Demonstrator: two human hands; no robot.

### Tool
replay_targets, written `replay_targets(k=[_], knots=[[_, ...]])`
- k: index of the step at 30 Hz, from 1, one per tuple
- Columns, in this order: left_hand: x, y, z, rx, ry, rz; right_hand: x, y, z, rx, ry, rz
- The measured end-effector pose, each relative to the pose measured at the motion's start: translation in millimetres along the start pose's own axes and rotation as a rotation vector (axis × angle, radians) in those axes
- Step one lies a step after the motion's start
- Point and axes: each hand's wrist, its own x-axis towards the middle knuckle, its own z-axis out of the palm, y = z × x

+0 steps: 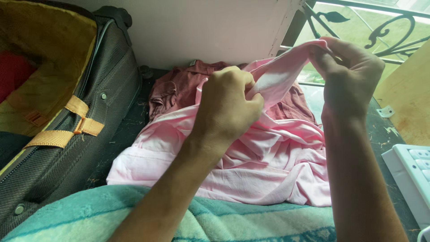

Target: The person rolls a black t-shirt and places it into an open suitcase, then unfolds, smooths out, and rolls a pink t-shirt.

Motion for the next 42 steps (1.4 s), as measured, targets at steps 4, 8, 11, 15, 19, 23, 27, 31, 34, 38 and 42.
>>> replay_targets(k=[4,8,11,15,19,23,27,31,34,38,42], knots=[[3,16,-20,0.021,-0.044,0.047,-1,1,-7,-0.103,0.117,-0.023],[2,24,-22,0.186,-0.016,0.228,1,6,-20,-0.199,0.116,0.005],[-4,25,-11,0.272,0.01,0.292,2,16,-28,-0.277,0.118,0.063],[-8,19,5,0.238,-0.022,0.272,5,28,-35,-0.261,0.084,0.163],[-10,9,16,-0.037,0.099,0.198,5,33,-40,-0.152,0.084,0.232],[-4,1,16,-0.197,0.117,-0.063,5,37,-40,-0.129,0.072,0.141],[2,-9,7,-0.142,0.022,-0.355,5,41,-26,-0.196,0.049,0.01],[5,-15,-3,-0.189,0.124,-0.477,2,37,-7,-0.135,-0.034,-0.012],[12,-14,-7,-0.71,0.181,-0.721,2,33,8,-0.065,-0.014,0.148],[20,-23,-20,-0.992,0.412,-0.634,37,34,49,0.0,-0.136,0.277],[26,-40,-67,-0.418,0.69,-0.11,94,31,115,0.208,-0.309,0.553]])
